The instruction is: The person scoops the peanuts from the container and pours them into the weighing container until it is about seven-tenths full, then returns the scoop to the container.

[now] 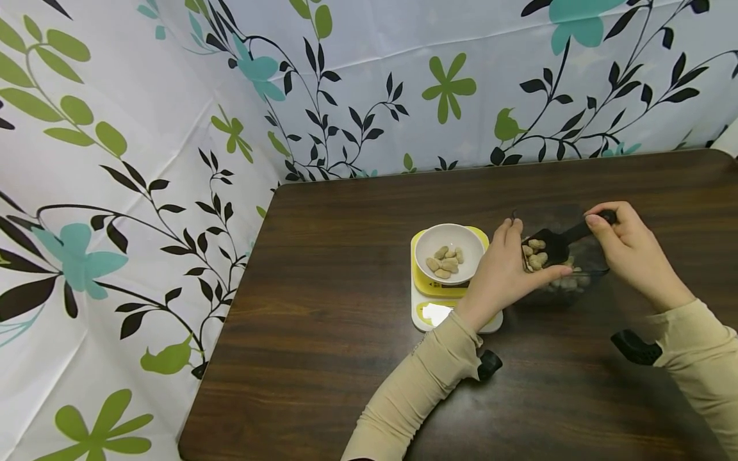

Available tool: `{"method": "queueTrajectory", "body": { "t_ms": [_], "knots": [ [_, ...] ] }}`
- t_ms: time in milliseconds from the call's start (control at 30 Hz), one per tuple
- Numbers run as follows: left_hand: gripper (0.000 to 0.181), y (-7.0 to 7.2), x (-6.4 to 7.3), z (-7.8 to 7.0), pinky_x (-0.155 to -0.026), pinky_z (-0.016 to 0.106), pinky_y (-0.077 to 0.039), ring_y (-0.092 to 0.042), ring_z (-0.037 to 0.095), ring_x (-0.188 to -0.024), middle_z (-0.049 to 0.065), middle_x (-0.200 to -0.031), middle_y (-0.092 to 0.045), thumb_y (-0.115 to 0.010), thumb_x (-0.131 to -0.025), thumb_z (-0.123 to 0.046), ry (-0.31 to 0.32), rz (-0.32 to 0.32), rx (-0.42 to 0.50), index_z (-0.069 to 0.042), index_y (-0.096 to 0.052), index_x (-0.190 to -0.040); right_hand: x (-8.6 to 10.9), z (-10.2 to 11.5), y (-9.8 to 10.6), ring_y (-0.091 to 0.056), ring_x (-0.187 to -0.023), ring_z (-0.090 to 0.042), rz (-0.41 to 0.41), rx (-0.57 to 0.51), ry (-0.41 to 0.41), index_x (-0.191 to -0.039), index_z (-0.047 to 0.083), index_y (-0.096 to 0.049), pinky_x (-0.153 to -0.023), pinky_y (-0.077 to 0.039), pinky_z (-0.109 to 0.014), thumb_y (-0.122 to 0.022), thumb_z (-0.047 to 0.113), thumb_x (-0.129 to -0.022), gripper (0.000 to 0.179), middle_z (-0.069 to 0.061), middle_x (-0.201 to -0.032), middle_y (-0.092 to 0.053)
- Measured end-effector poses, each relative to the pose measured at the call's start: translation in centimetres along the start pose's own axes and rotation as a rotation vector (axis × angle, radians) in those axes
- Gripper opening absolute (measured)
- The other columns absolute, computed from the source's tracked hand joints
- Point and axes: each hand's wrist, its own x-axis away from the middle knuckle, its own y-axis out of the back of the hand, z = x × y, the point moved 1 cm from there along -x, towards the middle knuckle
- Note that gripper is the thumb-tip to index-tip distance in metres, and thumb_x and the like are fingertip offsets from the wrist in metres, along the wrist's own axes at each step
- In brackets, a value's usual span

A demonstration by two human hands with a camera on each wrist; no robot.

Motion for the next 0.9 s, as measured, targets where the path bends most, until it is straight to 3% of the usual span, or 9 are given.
{"method": "queueTrajectory", "body": {
  "t_ms": [100, 200, 367, 467, 600, 733, 900],
  "knots": [
    [0.094, 0.0, 0.0, 0.0, -0.105, 0.024, -0.039, -0.033, 0.015, -0.139, 0.007, -0.153, -0.026, -0.059, -0.079, -0.064, -0.001, -0.004, 0.01, -0.009, -0.026, -0.147, -0.1, 0.0, 0.1, -0.027, -0.039, -0.013, -0.012, 0.002, -0.005, -0.106, 0.048, -0.036, -0.041, -0.025, -0.031, -0.04, 0.035, -0.099, 0.016, 0.005, -0.051, -0.031],
    [0.093, 0.0, 0.0, 0.0, -0.104, 0.024, -0.04, -0.033, 0.015, -0.139, 0.006, -0.153, -0.025, -0.059, -0.079, -0.064, 0.003, 0.001, 0.011, -0.01, -0.026, -0.147, -0.5, 0.2, 0.2, -0.029, -0.037, -0.013, -0.038, 0.013, -0.051, -0.112, 0.037, -0.042, -0.039, -0.027, -0.031, -0.04, 0.039, -0.098, 0.014, 0.005, -0.051, -0.033],
    [0.093, 0.0, 0.0, -0.1, -0.104, 0.025, -0.04, -0.034, 0.015, -0.138, 0.007, -0.153, -0.025, -0.059, -0.079, -0.064, 0.01, 0.007, 0.009, -0.011, -0.025, -0.148, -1.1, 0.9, 0.4, -0.035, -0.038, -0.01, -0.024, 0.006, -0.164, -0.125, 0.002, -0.043, -0.04, -0.029, -0.03, -0.037, 0.046, -0.097, 0.053, 0.014, -0.052, -0.046],
    [0.094, 0.0, 0.1, -0.1, -0.104, 0.026, -0.041, -0.034, 0.016, -0.138, 0.008, -0.153, -0.026, -0.059, -0.079, -0.064, 0.011, 0.011, 0.01, -0.01, -0.026, -0.147, -1.3, 1.0, 0.5, -0.039, -0.042, -0.008, 0.009, -0.035, -0.213, -0.126, -0.006, -0.038, -0.041, -0.03, -0.029, -0.037, 0.046, -0.097, 0.06, 0.018, -0.056, -0.051],
    [0.094, 0.1, 0.1, -0.1, -0.104, 0.026, -0.041, -0.034, 0.016, -0.138, 0.008, -0.153, -0.025, -0.059, -0.079, -0.064, 0.004, 0.015, 0.007, -0.008, -0.026, -0.147, -1.1, 0.8, 0.4, -0.039, -0.045, -0.007, 0.007, -0.11, -0.201, -0.117, 0.011, -0.042, -0.042, -0.029, -0.029, -0.039, 0.043, -0.097, 0.038, 0.015, -0.059, -0.051],
    [0.094, 0.2, 0.1, -0.1, -0.105, 0.026, -0.04, -0.033, 0.016, -0.139, 0.008, -0.154, -0.025, -0.059, -0.079, -0.064, 0.003, 0.013, 0.012, -0.009, -0.025, -0.147, -0.8, 0.3, 0.3, -0.036, -0.042, -0.006, 0.003, -0.213, -0.123, -0.105, 0.028, -0.038, -0.041, -0.028, -0.03, -0.039, 0.037, -0.098, 0.012, 0.014, -0.058, -0.052],
    [0.094, 0.1, 0.0, -0.1, -0.105, 0.026, -0.04, -0.033, 0.016, -0.139, 0.007, -0.154, -0.025, -0.059, -0.079, -0.064, 0.013, 0.004, 0.021, -0.01, -0.026, -0.147, -0.3, 0.0, 0.5, -0.04, -0.053, -0.001, -0.031, -0.252, -0.06, -0.105, 0.029, -0.04, -0.046, -0.029, -0.026, -0.041, 0.028, -0.099, 0.006, 0.015, -0.062, -0.045]
  ]
}}
